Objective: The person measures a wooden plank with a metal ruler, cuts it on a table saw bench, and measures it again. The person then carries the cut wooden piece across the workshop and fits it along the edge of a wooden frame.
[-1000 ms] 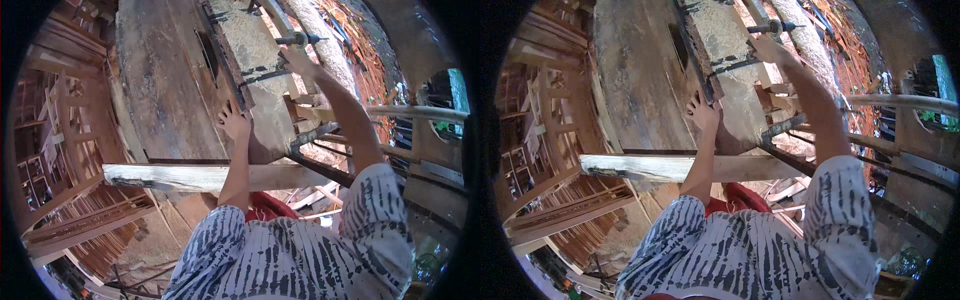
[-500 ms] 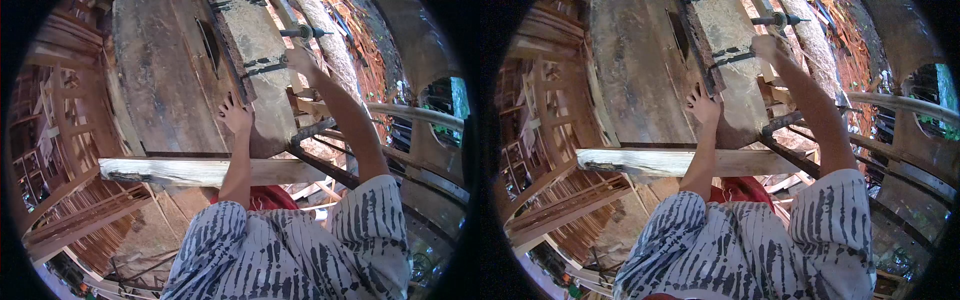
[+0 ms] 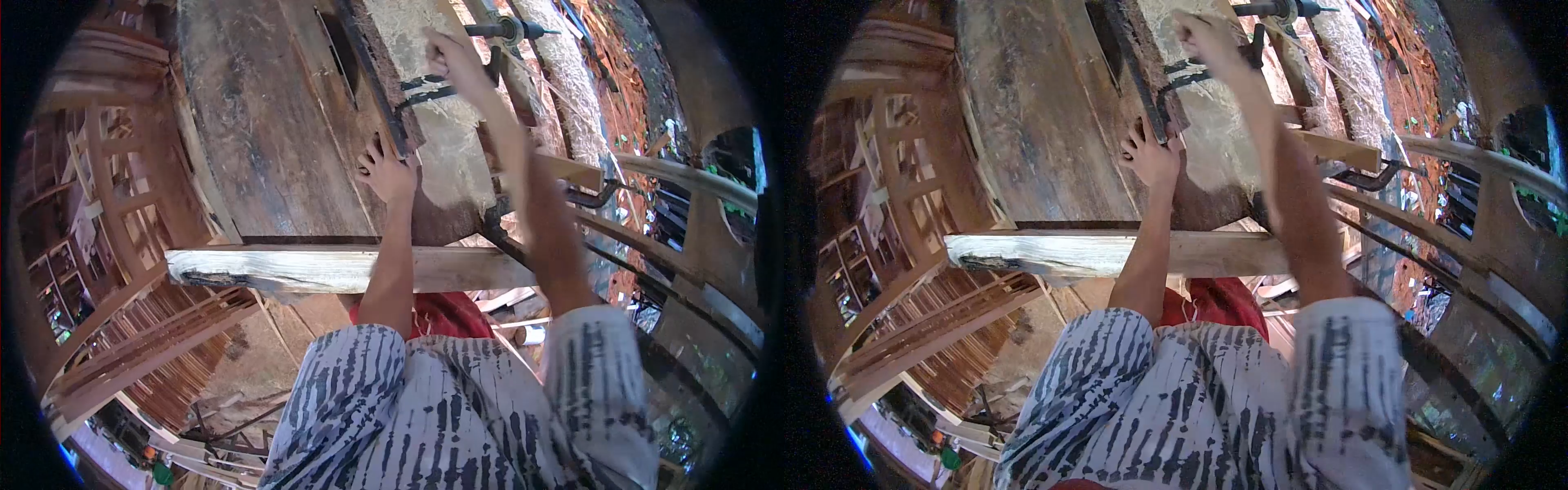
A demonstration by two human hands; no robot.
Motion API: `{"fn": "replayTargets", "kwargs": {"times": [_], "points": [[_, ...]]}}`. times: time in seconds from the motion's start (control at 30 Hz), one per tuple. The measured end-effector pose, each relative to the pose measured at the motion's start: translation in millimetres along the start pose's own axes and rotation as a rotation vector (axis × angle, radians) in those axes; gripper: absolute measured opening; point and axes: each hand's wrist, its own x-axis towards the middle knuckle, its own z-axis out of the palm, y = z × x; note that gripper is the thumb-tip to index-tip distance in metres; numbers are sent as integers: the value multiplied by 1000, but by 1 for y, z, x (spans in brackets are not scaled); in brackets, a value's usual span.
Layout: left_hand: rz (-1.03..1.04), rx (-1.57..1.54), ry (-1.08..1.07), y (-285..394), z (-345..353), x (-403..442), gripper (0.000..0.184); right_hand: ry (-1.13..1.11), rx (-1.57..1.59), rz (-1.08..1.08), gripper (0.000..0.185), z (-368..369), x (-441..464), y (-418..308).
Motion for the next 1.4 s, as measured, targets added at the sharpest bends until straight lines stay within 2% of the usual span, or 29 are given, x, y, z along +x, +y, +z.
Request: {"fn": "replayTargets", "kwargs": {"times": [0.07,0.13,0.23,0.3,0.37,0.4,0.47,0.53,0.57,0.67,0.7,0.87,0.93,1.1,1.17,1.27,1.33,1.4], "points": [[-10,0,-56,-1,-1,1,77,316,1214,186,45,48,-10,24],[-6,3,-16,-1,4,2,79,532,1520,358,48,88,-23,27],[14,35,-8,-5,4,-1,82,510,1619,277,48,121,-31,51],[1,57,-30,-4,4,1,84,519,1568,279,48,132,-30,64],[8,-25,-70,-7,3,1,82,540,1523,281,47,132,-29,63],[2,-18,-77,-7,3,0,82,550,1603,305,45,124,-27,65],[-3,-5,-79,-6,4,0,92,558,1685,328,44,117,-24,68],[-3,26,-69,-6,5,1,94,501,1630,195,41,120,-19,72],[4,54,-61,-6,5,1,95,586,1436,254,42,138,-10,71],[-13,32,-78,-5,5,1,96,687,1422,364,43,139,-6,75],[-15,33,-77,-5,4,1,96,520,1461,324,44,134,-13,78],[-1,-56,-86,-5,2,2,93,456,1744,189,43,124,-7,81],[-5,-43,-76,-6,2,2,93,739,1420,312,41,146,3,76],[-17,-28,-101,-5,2,1,93,589,1410,229,40,136,-4,78],[-11,-49,-95,-6,3,3,94,483,1581,275,41,129,-6,73],[-12,40,-52,-5,5,1,92,454,1606,226,42,119,-4,70],[-9,33,-37,-6,6,0,92,494,1597,290,43,119,-5,71],[-9,18,-15,-5,4,0,92,349,1488,219,39,114,-6,72]]}}
